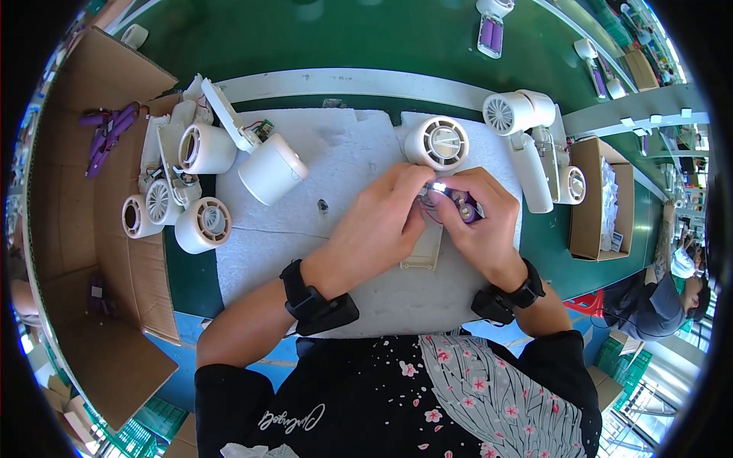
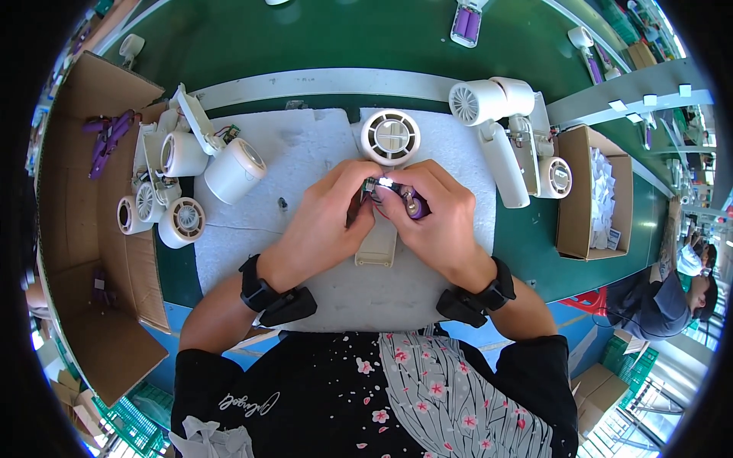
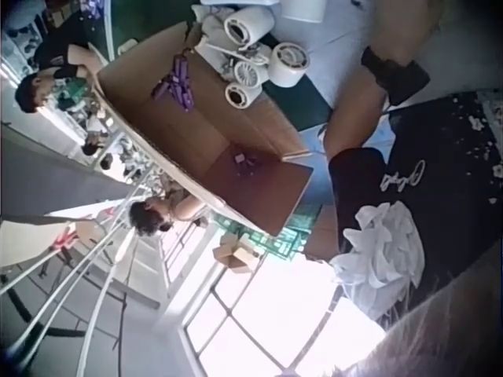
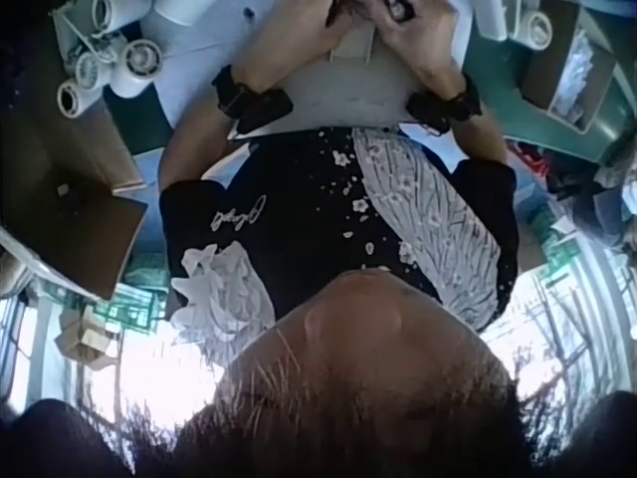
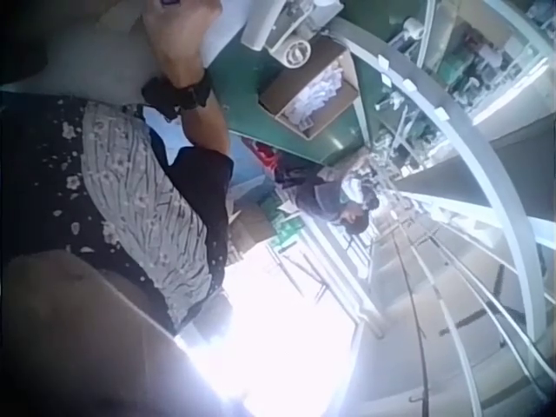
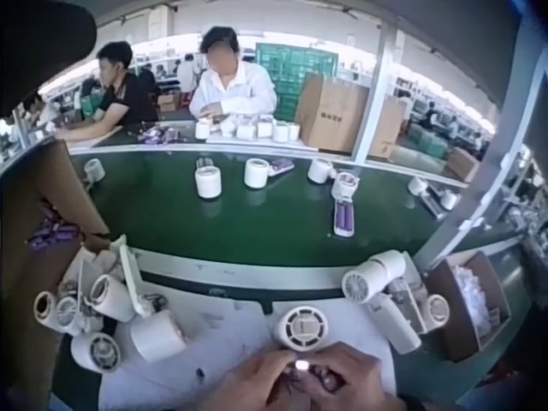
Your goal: The person assembles handheld fans by connecting circuit boards to battery packs and testing the lights. They then place the batteries into the fan housings, set the assemblies aside, and retrieve more batteries from a box to repeat the process.
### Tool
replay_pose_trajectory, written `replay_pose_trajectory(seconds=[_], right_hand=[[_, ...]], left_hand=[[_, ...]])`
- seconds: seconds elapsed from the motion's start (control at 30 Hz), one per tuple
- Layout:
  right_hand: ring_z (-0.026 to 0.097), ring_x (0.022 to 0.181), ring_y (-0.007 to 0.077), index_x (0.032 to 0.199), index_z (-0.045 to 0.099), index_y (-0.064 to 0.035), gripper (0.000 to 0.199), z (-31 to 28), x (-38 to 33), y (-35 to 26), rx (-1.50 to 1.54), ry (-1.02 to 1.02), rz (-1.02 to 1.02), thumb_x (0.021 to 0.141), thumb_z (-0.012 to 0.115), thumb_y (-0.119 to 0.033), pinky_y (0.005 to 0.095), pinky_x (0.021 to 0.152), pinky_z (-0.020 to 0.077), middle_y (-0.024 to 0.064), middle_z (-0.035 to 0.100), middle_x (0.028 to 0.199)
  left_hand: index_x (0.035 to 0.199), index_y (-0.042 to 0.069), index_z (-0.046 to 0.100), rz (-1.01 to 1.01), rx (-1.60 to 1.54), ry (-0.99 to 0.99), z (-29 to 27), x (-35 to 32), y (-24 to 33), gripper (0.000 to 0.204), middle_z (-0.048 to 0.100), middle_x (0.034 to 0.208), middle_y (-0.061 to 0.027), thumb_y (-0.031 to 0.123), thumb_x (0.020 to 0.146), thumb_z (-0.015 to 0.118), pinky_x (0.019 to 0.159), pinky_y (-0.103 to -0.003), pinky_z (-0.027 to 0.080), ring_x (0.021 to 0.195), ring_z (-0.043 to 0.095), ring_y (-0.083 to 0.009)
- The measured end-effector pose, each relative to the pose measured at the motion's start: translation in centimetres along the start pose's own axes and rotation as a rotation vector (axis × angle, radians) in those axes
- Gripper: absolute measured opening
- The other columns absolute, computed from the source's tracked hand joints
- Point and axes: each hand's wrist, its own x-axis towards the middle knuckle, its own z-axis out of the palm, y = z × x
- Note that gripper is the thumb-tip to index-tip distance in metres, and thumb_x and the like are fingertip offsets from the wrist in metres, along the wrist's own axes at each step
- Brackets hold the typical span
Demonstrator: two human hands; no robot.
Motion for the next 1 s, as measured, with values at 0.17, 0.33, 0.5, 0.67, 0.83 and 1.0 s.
replay_pose_trajectory(seconds=[0.17, 0.33, 0.5, 0.67, 0.83, 1.0], right_hand=[[0.063, 0.063, 0.0188, 0.089, 0.067, -0.0023, 0.015, -0.1, 0.1, 0.0, -0.068, 0.003, -0.021, 0.076, 0.075, -0.005, 0.0278, 0.056, 0.0498, 0.0095, 0.064, 0.081], [0.063, 0.067, 0.0187, 0.09, 0.067, 0.0003, 0.018, -0.5, 0.0, 0.0, -0.061, -0.081, 0.031, 0.074, 0.074, -0.002, 0.026, 0.062, 0.0499, 0.0103, 0.065, 0.083], [0.063, 0.068, 0.0183, 0.09, 0.068, 0.0009, 0.018, -0.9, 0.1, 0.3, -0.055, -0.124, -0.039, 0.074, 0.075, -0.002, 0.0259, 0.062, 0.0505, 0.0102, 0.064, 0.085], [0.063, 0.069, 0.0184, 0.091, 0.069, 0.0007, 0.018, -1.1, 0.3, 0.5, -0.056, -0.156, -0.074, 0.075, 0.075, -0.002, 0.0264, 0.063, 0.0509, 0.0102, 0.064, 0.087], [0.063, 0.07, 0.0188, 0.091, 0.069, -0.0005, 0.017, -1.2, 0.3, 0.4, -0.05, -0.174, -0.082, 0.075, 0.075, -0.002, 0.0269, 0.064, 0.051, 0.0101, 0.063, 0.088], [0.063, 0.072, 0.0195, 0.092, 0.07, -0.001, 0.018, -1.1, 0.2, 0.6, -0.055, -0.181, -0.119, 0.075, 0.075, -0.001, 0.0273, 0.065, 0.0513, 0.0098, 0.063, 0.089]], left_hand=[[0.114, 0.001, 0.048, 0.006, 0.03, -0.019, 0.1, 0.0, 0.0, 0.04, 0.054, 0.104, -0.022, -0.007, 0.076, 0.057, 0.076, -0.047, 0.049, 0.09, 0.057, -0.0435], [0.114, 0.004, 0.049, 0.019, 0.02, 0.025, 0.1, -0.1, 0.0, 0.041, 0.056, 0.099, -0.0165, -0.008, 0.076, 0.059, 0.064, -0.039, 0.049, 0.076, 0.06, -0.0338], [0.113, 0.004, 0.052, -0.029, -0.023, -0.006, -0.3, -0.1, 0.2, 0.04, 0.057, 0.098, -0.0135, -0.008, 0.076, 0.059, 0.065, -0.035, 0.049, 0.076, 0.06, -0.0274], [0.116, 0.003, 0.055, -0.088, -0.186, -0.119, -1.4, 0.3, -0.2, 0.04, 0.06, 0.103, -0.0095, -0.008, 0.077, 0.058, 0.072, -0.03, 0.051, 0.081, 0.06, -0.0179], [0.119, 0.003, 0.056, -0.125, -0.311, -0.208, -1.9, 0.6, -1.3, 0.041, 0.061, 0.108, -0.0085, -0.007, 0.079, 0.058, 0.078, -0.028, 0.051, 0.086, 0.06, -0.0149], [0.117, 0.003, 0.058, -0.197, -0.297, -0.185, -1.7, 0.7, -0.6, 0.038, 0.063, 0.105, -0.0076, -0.006, 0.08, 0.06, 0.077, -0.028, 0.051, 0.086, 0.061, -0.014]])
